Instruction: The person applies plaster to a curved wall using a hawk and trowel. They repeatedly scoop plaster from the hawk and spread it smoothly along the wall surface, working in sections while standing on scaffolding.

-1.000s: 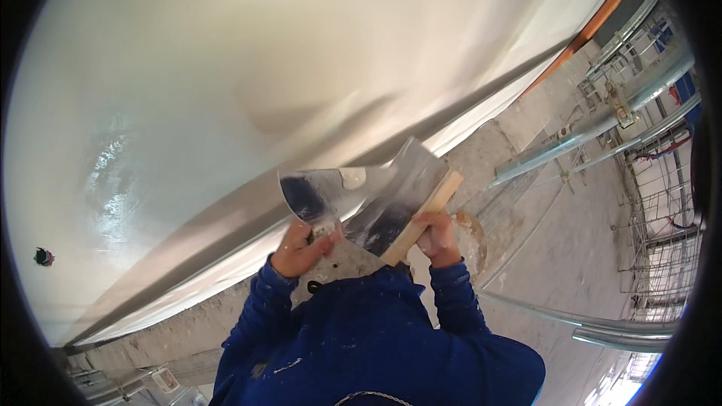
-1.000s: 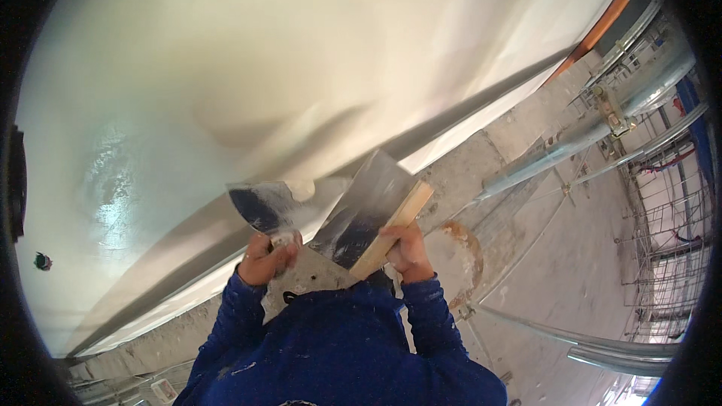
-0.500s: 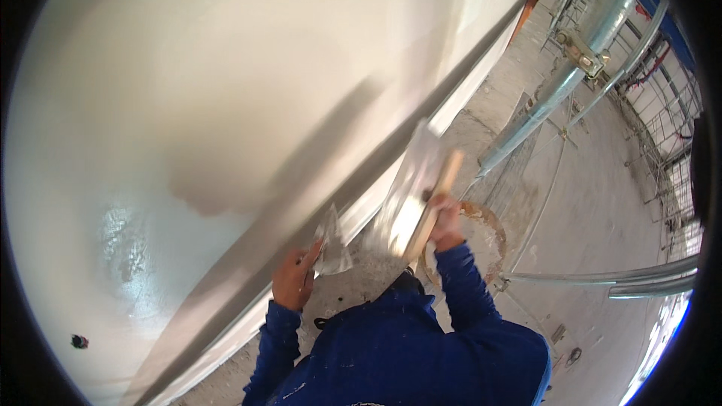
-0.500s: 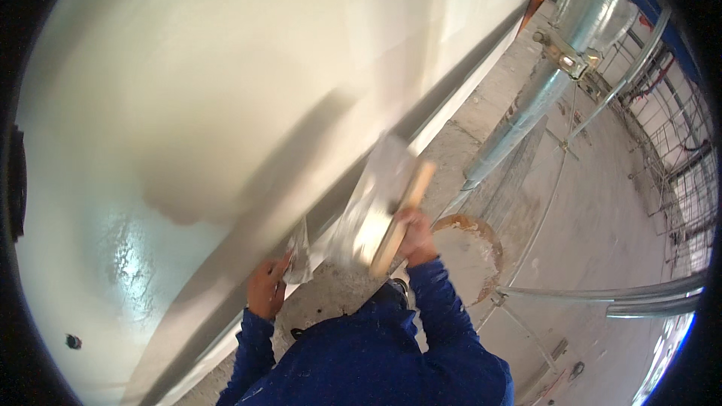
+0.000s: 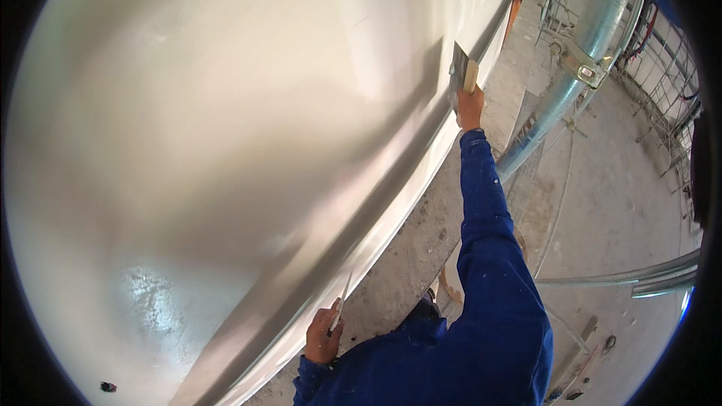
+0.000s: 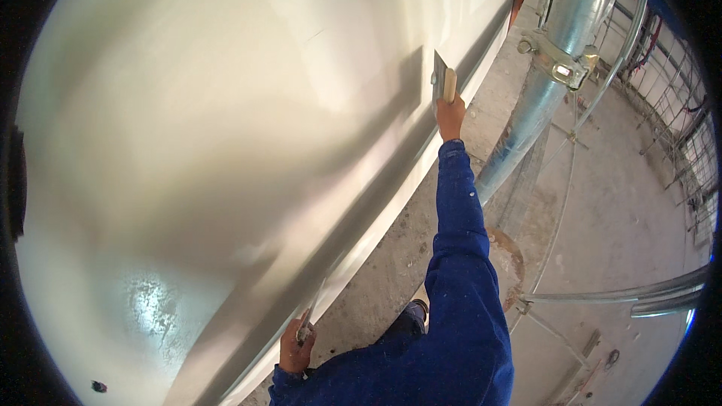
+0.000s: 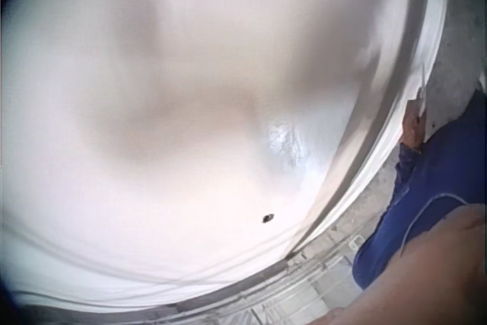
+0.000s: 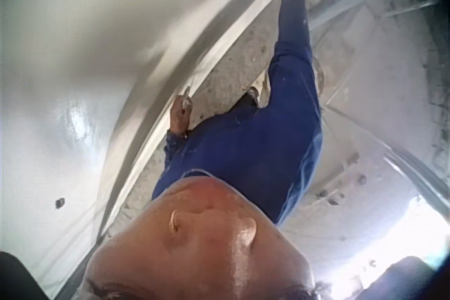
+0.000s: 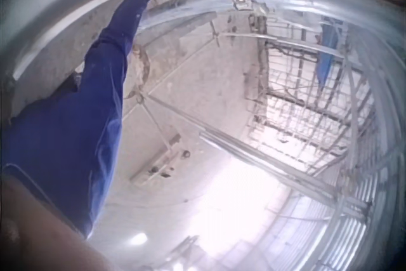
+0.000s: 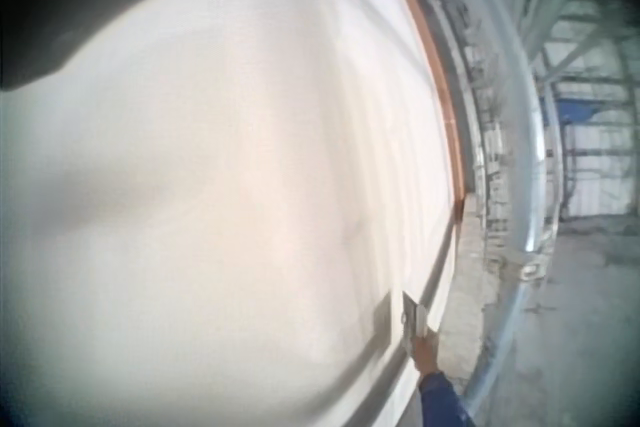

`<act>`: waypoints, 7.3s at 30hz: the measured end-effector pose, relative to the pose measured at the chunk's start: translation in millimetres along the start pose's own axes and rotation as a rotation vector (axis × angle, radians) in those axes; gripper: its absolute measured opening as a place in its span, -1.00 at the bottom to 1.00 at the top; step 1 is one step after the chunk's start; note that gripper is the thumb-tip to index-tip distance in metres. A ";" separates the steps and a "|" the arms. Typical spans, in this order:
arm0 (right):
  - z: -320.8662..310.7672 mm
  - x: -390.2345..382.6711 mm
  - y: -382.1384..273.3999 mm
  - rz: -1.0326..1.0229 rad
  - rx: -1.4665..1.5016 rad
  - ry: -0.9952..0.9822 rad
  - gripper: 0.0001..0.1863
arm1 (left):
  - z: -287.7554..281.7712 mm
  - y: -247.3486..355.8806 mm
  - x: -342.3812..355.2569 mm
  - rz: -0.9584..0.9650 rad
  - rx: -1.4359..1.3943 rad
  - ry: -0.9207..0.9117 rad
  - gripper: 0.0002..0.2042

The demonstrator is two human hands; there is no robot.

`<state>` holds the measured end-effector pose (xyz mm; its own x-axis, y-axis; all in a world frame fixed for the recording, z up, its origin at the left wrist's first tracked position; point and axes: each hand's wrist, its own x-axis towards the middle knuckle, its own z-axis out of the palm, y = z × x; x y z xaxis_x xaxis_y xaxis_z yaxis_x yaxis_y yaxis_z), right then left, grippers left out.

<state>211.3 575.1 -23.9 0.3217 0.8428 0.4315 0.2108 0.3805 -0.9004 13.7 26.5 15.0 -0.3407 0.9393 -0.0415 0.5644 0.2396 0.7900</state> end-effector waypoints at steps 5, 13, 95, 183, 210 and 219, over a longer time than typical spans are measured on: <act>22.8 32.9 4.4 -0.041 -0.055 0.015 -0.74 | 3.7 -4.8 9.2 -0.018 -0.007 -0.032 -0.56; 38.7 7.2 5.3 -0.019 -0.089 -0.039 -0.57 | 5.4 -10.1 25.5 -0.031 -0.011 -0.113 -0.55; 54.6 36.7 9.6 -0.125 0.014 -0.040 -0.57 | -2.1 -44.3 -15.8 -0.287 -0.297 0.030 -0.82; 31.7 74.3 -68.1 -0.085 0.000 -0.083 -0.74 | -11.4 -35.0 11.0 0.022 0.114 0.054 -0.45; 49.1 -173.2 -195.0 -0.234 0.099 -0.283 -0.24 | -14.6 -41.2 -7.9 0.111 -0.070 0.001 -0.40; 11.7 -253.4 -235.0 -0.220 0.170 -0.565 -0.26 | -21.5 -36.9 -17.8 0.126 -0.188 0.076 -0.58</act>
<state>69.5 276.5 77.8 -0.2597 0.7910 0.5539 0.0524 0.5843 -0.8098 -17.2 -4.4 -0.3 -0.3360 0.9360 0.1048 0.4584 0.0654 0.8863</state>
